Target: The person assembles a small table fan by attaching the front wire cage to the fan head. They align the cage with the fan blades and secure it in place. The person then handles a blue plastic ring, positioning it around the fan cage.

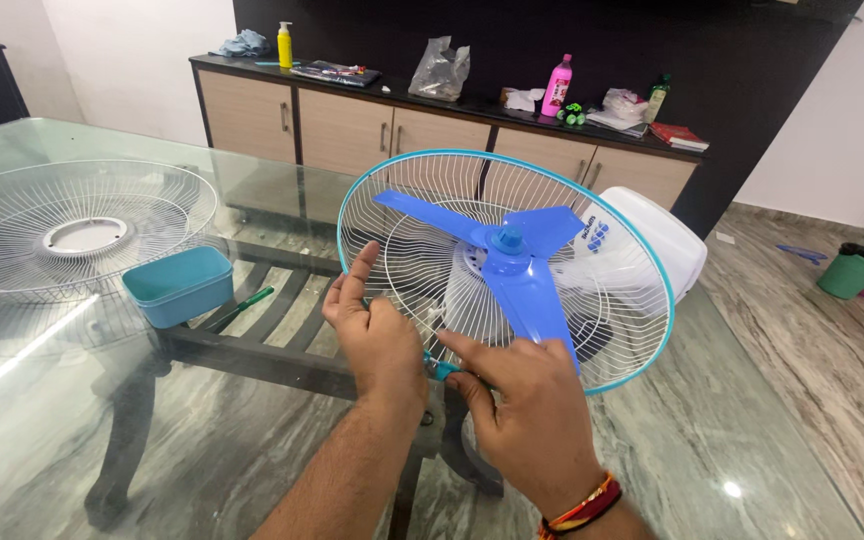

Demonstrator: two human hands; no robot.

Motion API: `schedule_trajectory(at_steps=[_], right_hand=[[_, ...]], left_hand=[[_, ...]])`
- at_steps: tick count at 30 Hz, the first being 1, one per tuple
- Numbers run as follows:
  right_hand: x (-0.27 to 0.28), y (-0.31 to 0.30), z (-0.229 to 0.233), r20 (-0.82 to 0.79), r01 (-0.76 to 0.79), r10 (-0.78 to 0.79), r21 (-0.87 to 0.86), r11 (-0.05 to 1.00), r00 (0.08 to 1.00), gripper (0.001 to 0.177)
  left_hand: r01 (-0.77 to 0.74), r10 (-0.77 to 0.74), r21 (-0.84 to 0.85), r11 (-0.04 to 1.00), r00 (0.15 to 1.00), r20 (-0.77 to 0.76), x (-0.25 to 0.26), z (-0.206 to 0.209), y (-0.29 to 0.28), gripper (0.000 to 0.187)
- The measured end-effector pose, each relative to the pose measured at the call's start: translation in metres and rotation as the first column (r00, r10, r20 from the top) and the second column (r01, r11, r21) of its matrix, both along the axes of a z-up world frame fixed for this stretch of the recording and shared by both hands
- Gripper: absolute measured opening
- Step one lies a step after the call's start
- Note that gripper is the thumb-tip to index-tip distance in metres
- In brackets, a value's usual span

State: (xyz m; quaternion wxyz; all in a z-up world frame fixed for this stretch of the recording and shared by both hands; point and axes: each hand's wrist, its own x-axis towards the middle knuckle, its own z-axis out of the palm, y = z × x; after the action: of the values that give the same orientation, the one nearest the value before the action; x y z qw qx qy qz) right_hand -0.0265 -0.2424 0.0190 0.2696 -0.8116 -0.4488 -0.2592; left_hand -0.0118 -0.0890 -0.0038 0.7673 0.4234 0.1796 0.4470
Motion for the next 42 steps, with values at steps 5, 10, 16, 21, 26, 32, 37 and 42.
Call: schedule_trajectory(at_steps=[5,10,16,21,26,32,37,42], right_hand=[[0.01,-0.002,0.024,-0.069,-0.22,0.214,-0.105,0.97,0.974,0.037],[0.019,0.0,0.041,-0.227,-0.248,0.198,-0.22,0.943,0.954,0.045],[0.019,0.001,0.038,-0.257,-0.248,0.198,-0.181,0.952,0.946,0.053],[0.021,0.002,0.03,-0.276,-0.246,0.196,-0.161,0.956,0.941,0.05],[0.019,0.0,0.034,-0.254,-0.231,0.181,-0.184,0.955,0.95,0.051],[0.018,0.003,0.041,-0.241,-0.206,0.141,-0.273,0.94,0.96,0.049],[0.017,0.005,0.042,-0.193,-0.232,0.189,-0.232,0.945,0.963,0.043],[0.016,0.008,0.046,-0.284,-0.189,0.103,-0.296,0.936,0.953,0.055]], left_hand=[[0.002,0.001,-0.072,0.997,0.999,0.039,0.003,-0.006,-0.006,0.047],[0.148,-0.136,-0.176,0.973,0.988,0.078,-0.011,0.012,-0.016,0.059],[0.126,-0.117,-0.116,0.985,0.99,0.08,-0.015,0.024,-0.017,0.063],[0.107,-0.108,-0.033,0.994,0.994,-0.014,-0.013,0.016,-0.016,0.062],[0.074,-0.076,0.04,0.996,0.996,0.039,-0.009,0.006,-0.014,0.06],[0.138,-0.138,0.002,0.99,0.99,0.018,-0.01,0.005,-0.015,0.064],[0.141,-0.141,-0.017,0.99,0.99,-0.004,-0.012,0.014,-0.018,0.069],[0.245,-0.243,-0.058,0.968,0.97,0.027,-0.018,0.017,-0.018,0.075]])
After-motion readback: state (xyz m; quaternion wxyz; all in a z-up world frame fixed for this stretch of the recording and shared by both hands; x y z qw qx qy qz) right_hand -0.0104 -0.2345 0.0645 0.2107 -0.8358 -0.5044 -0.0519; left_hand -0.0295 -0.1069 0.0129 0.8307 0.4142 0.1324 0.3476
